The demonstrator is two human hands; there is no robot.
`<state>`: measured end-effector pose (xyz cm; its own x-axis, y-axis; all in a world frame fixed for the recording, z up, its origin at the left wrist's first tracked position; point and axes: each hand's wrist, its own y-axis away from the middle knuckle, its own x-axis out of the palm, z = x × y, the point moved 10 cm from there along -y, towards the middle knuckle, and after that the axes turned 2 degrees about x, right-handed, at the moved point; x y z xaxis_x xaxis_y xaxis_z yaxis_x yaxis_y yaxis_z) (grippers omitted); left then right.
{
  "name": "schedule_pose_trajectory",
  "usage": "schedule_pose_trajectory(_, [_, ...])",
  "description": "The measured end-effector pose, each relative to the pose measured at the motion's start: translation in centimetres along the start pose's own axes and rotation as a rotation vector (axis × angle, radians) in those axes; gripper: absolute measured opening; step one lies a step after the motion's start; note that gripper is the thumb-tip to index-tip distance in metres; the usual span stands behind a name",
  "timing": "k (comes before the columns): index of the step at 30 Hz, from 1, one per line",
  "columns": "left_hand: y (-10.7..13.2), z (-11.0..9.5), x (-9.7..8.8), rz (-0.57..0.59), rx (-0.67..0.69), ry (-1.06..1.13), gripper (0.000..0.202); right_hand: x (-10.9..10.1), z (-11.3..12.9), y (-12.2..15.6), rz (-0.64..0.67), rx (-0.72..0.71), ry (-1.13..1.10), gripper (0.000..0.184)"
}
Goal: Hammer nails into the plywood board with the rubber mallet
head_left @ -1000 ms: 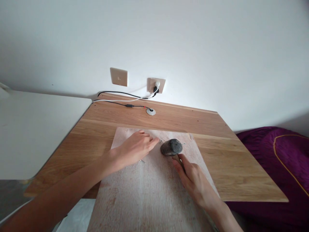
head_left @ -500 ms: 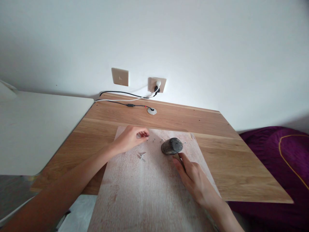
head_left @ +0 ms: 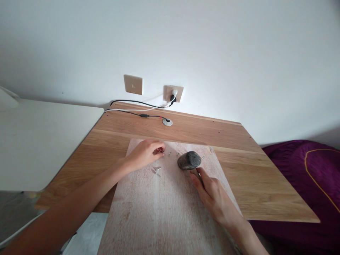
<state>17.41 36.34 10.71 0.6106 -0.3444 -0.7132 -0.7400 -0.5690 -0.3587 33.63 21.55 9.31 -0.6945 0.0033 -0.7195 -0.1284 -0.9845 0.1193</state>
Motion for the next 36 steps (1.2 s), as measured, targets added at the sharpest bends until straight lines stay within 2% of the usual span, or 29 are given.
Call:
schedule_pose_trajectory(6, [0.1,0.6,0.5,-0.019,-0.05,0.074,0.009,0.1,0.0,0.1,0.001,0.026,0.044,0.033])
schedule_pose_trajectory(10, [0.1,0.9,0.7,-0.022,-0.087,0.108,0.024,0.3,0.2,0.0,-0.002,0.042,0.052,0.034])
schedule_pose_trajectory(13, [0.1,0.9,0.8,-0.031,-0.078,0.095,0.033,0.2,1.8,-0.4,-0.019,-0.006,0.031,0.034])
schedule_pose_trajectory(16, [0.1,1.1,0.7,-0.052,-0.07,0.086,0.033,-0.2,4.2,-1.2,-0.034,-0.065,0.029,0.032])
schedule_pose_trajectory(19, [0.2,1.6,0.8,-0.042,-0.099,0.15,0.031,-0.3,6.2,-2.2,-0.041,-0.11,0.029,0.03])
schedule_pose_trajectory(21, [0.2,1.7,0.9,-0.034,-0.111,0.195,0.034,-0.1,6.7,-2.8,-0.043,-0.117,0.036,0.029])
schedule_pose_trajectory(27, [0.0,1.5,0.6,-0.029,-0.125,0.231,0.037,1.8,5.9,-3.8,-0.039,-0.105,0.12,0.028])
schedule_pose_trajectory(36, [0.0,1.3,0.6,-0.029,-0.098,0.209,0.038,1.8,6.0,-3.5,-0.077,-0.134,0.111,0.029])
